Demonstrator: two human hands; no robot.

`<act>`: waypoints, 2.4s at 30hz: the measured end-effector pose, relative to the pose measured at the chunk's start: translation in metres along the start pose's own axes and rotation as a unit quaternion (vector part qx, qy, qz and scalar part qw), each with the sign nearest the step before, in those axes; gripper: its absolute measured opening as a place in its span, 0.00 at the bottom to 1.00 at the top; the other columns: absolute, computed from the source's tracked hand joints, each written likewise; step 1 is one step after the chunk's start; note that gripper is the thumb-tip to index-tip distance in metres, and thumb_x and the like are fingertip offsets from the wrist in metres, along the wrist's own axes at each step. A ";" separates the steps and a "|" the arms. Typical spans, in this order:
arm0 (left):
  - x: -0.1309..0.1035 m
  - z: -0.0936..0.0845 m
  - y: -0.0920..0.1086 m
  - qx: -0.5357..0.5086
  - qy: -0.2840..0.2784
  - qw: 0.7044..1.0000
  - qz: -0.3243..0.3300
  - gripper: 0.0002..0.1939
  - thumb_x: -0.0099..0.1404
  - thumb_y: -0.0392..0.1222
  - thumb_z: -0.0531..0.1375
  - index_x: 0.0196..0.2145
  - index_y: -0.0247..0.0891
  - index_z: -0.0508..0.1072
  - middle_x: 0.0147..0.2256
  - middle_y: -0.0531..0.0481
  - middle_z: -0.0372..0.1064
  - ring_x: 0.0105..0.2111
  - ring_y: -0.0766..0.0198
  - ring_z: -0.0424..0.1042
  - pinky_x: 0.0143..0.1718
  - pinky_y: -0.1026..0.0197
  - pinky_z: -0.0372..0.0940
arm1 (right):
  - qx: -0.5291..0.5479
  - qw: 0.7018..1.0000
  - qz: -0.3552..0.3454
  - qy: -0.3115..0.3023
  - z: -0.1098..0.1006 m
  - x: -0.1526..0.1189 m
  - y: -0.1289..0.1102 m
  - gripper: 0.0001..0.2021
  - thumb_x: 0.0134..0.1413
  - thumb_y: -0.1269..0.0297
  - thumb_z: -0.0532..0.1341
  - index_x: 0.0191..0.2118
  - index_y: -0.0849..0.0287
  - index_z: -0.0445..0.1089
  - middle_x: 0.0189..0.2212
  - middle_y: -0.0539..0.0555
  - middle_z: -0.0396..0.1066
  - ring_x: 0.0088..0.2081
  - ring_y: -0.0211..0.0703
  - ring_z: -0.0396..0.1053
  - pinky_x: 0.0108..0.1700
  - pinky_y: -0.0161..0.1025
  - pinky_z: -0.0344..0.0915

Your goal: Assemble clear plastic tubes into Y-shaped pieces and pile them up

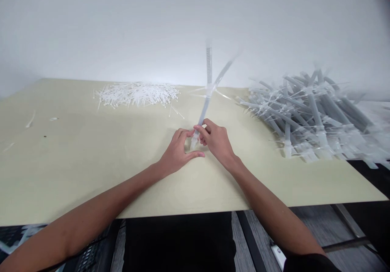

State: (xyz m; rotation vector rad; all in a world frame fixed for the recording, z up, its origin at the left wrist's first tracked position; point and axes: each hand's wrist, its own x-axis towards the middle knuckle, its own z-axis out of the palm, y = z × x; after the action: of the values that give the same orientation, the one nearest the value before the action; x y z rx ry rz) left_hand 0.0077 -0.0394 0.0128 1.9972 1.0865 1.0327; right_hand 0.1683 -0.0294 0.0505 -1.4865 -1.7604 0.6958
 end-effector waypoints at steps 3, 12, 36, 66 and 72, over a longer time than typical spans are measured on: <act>0.002 0.001 0.003 -0.024 0.036 0.998 -0.047 0.16 0.59 0.52 0.60 0.40 0.41 0.66 0.43 0.47 0.65 0.47 0.57 0.64 0.49 0.55 0.59 | -0.016 1.000 -0.011 0.001 0.002 0.000 0.000 0.17 0.58 0.47 0.51 0.30 0.56 0.63 0.20 0.48 0.68 0.20 0.36 0.66 0.28 0.35 0.63; 0.010 0.001 -0.003 -0.165 0.066 0.977 -0.116 0.11 0.63 0.49 0.56 0.37 0.39 0.68 0.39 0.48 0.71 0.40 0.61 0.70 0.44 0.57 0.62 | -0.006 1.000 -0.018 -0.010 0.004 -0.001 0.001 0.16 0.58 0.48 0.51 0.34 0.55 0.64 0.23 0.49 0.68 0.24 0.37 0.68 0.26 0.34 0.66; 0.018 -0.005 -0.017 -0.242 0.069 0.953 -0.170 0.15 0.51 0.47 0.65 0.30 0.38 0.66 0.29 0.53 0.68 0.32 0.66 0.68 0.35 0.61 0.62 | 0.295 0.939 0.040 -0.170 0.004 0.002 0.001 0.14 0.54 0.62 0.59 0.47 0.55 0.62 0.43 0.56 0.70 0.43 0.42 0.71 0.42 0.45 0.74; 0.016 -0.016 -0.017 -0.208 0.047 0.968 -0.129 0.12 0.60 0.49 0.60 0.37 0.39 0.72 0.39 0.47 0.74 0.40 0.60 0.72 0.44 0.57 0.64 | 0.268 0.956 0.021 -0.114 0.014 0.006 0.017 0.18 0.51 0.63 0.59 0.49 0.55 0.61 0.40 0.54 0.70 0.40 0.41 0.71 0.39 0.43 0.75; 0.017 -0.016 -0.016 -0.174 0.047 0.974 -0.135 0.12 0.59 0.51 0.59 0.34 0.39 0.70 0.37 0.50 0.73 0.38 0.62 0.72 0.41 0.59 0.63 | 0.258 0.959 0.007 -0.113 0.014 0.005 0.016 0.18 0.52 0.63 0.59 0.49 0.55 0.61 0.39 0.54 0.70 0.39 0.41 0.71 0.39 0.43 0.75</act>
State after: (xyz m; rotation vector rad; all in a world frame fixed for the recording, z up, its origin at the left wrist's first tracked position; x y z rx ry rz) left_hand -0.0056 -0.0149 0.0135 1.4913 1.1026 1.0934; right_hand 0.1664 -0.0206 0.0303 -1.0918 -1.5627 1.2635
